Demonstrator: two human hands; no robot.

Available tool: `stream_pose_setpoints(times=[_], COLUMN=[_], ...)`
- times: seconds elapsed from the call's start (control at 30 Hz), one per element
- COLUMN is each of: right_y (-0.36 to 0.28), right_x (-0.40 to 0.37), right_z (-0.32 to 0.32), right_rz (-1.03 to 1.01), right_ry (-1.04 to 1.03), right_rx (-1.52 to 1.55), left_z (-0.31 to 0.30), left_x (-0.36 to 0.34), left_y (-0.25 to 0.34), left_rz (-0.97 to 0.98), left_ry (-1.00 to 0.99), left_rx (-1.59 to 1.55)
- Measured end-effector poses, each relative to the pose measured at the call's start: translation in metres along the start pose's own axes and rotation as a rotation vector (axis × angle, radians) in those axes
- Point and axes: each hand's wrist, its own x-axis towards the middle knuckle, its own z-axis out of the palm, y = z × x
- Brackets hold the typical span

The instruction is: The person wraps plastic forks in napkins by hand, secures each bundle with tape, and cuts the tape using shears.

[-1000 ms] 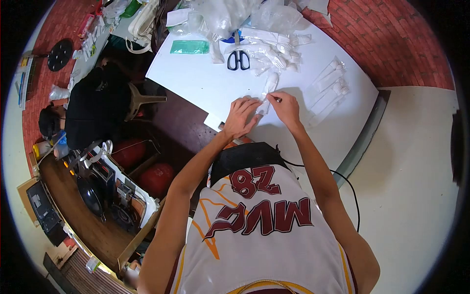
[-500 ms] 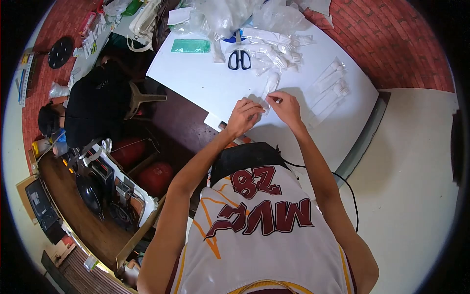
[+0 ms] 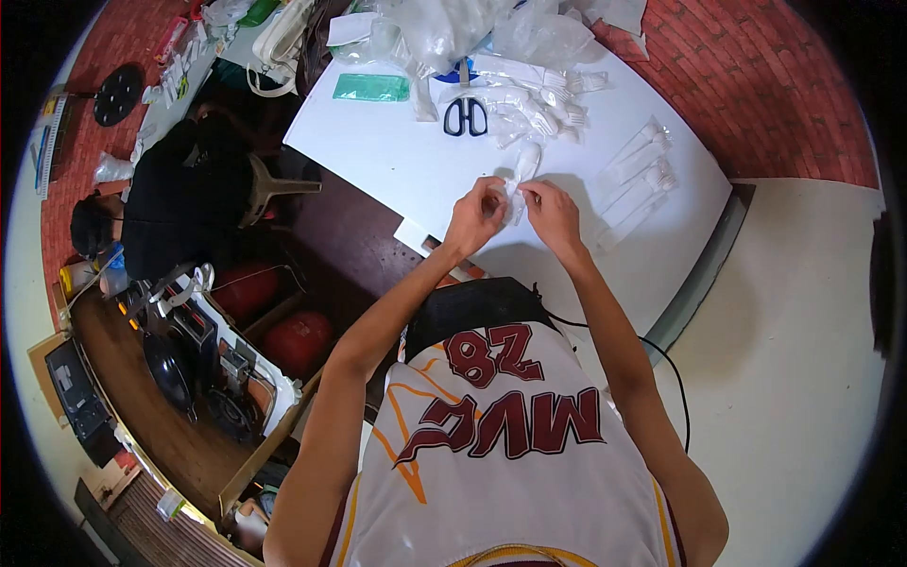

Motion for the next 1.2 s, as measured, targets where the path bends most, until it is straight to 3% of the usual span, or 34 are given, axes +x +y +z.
stream_pose_setpoints(times=[0.13, 0.23, 0.57, 0.87, 1.2], right_y=[-0.002, -0.001, -0.017, -0.017, -0.014], right_x=[-0.001, 0.0, -0.006, -0.01, -0.018], right_z=[0.001, 0.002, -0.008, 0.005, 0.009], right_rz=[0.019, 0.02, 0.014, -0.036, -0.216], right_ry=[-0.017, -0.03, -0.07, 0.039, 0.087], right_rx=[-0.011, 0.0, -0.02, -0.109, -0.174], left_z=[-0.004, -0.006, -0.015, -0.02, -0.016], left_x=[0.002, 0.0, -0.012, -0.02, -0.018], left_y=[-0.006, -0.016, -0.009, -0.01, -0.011], left_rz=[-0.02, 0.151, 0.06, 0.07, 0.093], left_ry=[-0.159, -0.207, -0.236, -0.24, -0.16], left_rx=[0.049, 0.104, 0.048, -0.005, 0.068])
